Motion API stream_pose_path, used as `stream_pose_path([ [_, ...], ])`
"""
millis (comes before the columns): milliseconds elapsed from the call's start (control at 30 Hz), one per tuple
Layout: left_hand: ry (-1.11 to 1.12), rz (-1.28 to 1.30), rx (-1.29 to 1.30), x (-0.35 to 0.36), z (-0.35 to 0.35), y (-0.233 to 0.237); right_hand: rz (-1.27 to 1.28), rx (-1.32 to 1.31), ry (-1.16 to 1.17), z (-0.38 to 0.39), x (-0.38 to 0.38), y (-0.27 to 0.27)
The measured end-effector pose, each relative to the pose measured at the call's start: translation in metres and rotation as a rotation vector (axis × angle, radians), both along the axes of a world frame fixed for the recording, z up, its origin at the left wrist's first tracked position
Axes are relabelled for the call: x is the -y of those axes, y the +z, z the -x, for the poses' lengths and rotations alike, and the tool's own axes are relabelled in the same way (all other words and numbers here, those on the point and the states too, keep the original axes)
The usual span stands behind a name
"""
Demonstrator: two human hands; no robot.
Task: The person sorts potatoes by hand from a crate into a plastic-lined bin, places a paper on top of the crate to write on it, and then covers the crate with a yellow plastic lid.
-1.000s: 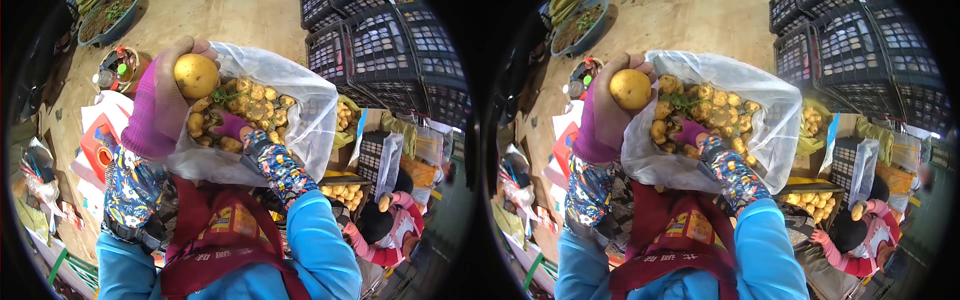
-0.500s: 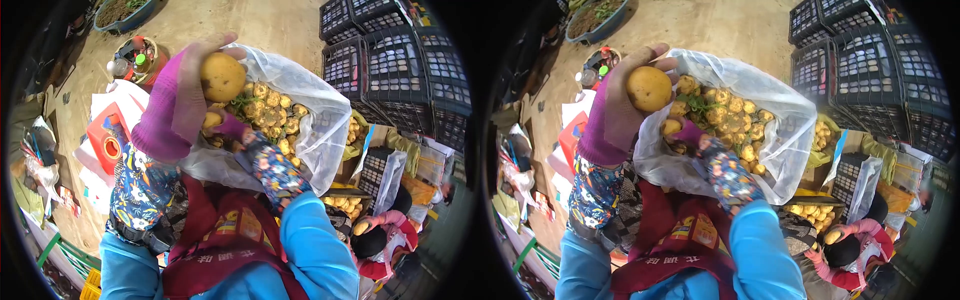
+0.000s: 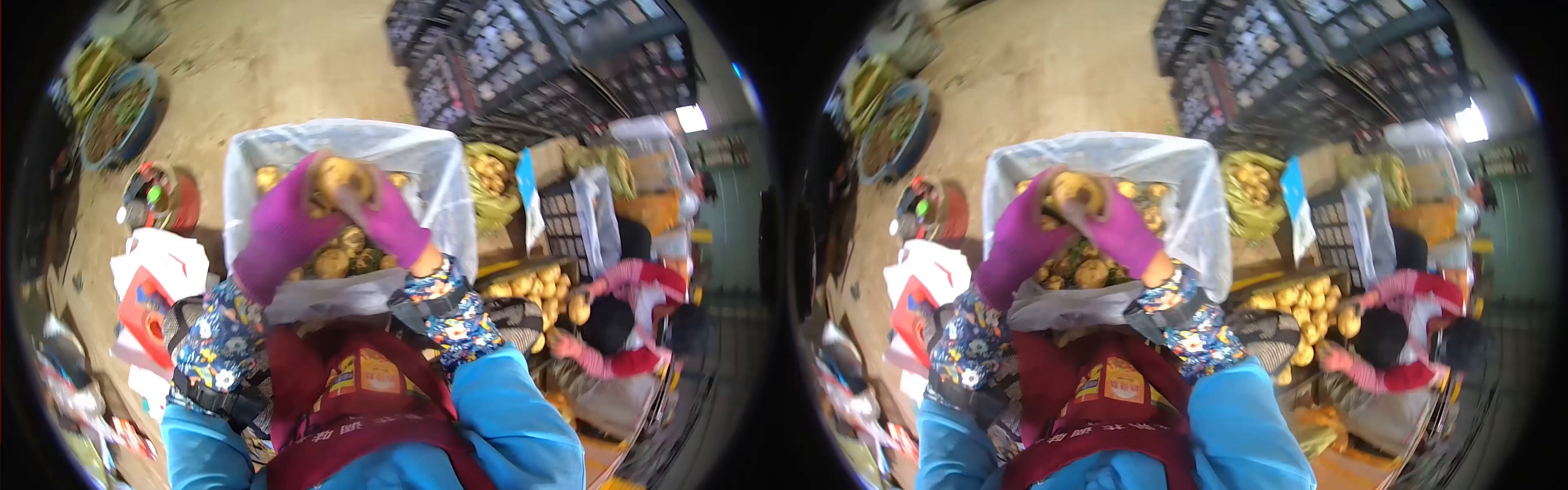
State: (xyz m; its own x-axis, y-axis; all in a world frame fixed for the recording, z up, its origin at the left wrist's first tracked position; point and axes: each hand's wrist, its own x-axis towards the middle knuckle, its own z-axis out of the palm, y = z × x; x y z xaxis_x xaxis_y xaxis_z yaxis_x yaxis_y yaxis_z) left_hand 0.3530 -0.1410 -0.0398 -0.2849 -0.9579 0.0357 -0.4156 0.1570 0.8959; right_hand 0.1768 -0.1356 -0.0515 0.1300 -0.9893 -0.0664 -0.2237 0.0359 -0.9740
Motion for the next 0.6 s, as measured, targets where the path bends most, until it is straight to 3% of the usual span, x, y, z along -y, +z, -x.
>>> stream_pose_path([
  [33,-0.004,0.076,0.054,-0.003,0.002,0.005,0.182,-0.103,-0.063,0.001,-0.005,0.001],
  [67,-0.097,0.281,-0.013,0.004,0.001,-0.01,0.1,-0.189,-0.063,0.001,-0.01,0.027],
  [100,-0.159,0.156,-0.099,0.008,-0.003,-0.016,0.142,-0.149,-0.1,0.002,-0.016,0.019],
  [133,-0.201,0.271,-0.069,0.009,-0.005,-0.021,0.184,-0.111,-0.142,0.002,-0.018,0.0],
  [167,-0.239,0.102,-0.116,0.004,-0.001,-0.007,0.288,-0.333,-0.2,0.004,-0.014,-0.026],
  [200,-0.268,0.06,-0.159,0.006,-0.005,-0.018,0.518,-0.606,-0.092,0.008,-0.011,-0.033],
  [233,-0.251,0.137,-0.091,0.001,0.0,-0.01,0.302,-0.362,-0.103,0.012,-0.015,-0.024],
  [300,-0.258,0.208,-0.006,0.004,-0.003,-0.019,0.216,0.112,-0.385,-0.002,-0.018,-0.03],
  [333,-0.276,0.202,-0.021,0.003,0.002,-0.018,0.168,-0.029,-0.438,0.001,-0.025,-0.008],
  [367,-0.292,0.197,-0.039,0.003,0.005,-0.018,0.369,0.192,-0.44,-0.01,-0.017,-0.033],
  [433,-0.386,0.156,-0.085,0.008,0.006,-0.02,0.159,0.3,-0.176,-0.001,-0.036,0.005],
  [467,-0.427,0.133,-0.108,0.007,0.006,-0.021,0.04,0.404,-0.202,0.008,-0.044,0.015],
  [533,-0.255,-0.193,-0.353,-0.005,0.014,0.003,-0.188,0.622,-0.228,0.026,-0.054,0.029],
  [567,-0.163,-0.358,-0.469,-0.012,0.014,0.013,0.006,0.637,-0.273,0.043,-0.053,0.024],
  [600,-0.215,-0.179,-0.326,0.0,-0.003,-0.013,0.201,0.644,-0.315,0.059,-0.052,0.02],
])
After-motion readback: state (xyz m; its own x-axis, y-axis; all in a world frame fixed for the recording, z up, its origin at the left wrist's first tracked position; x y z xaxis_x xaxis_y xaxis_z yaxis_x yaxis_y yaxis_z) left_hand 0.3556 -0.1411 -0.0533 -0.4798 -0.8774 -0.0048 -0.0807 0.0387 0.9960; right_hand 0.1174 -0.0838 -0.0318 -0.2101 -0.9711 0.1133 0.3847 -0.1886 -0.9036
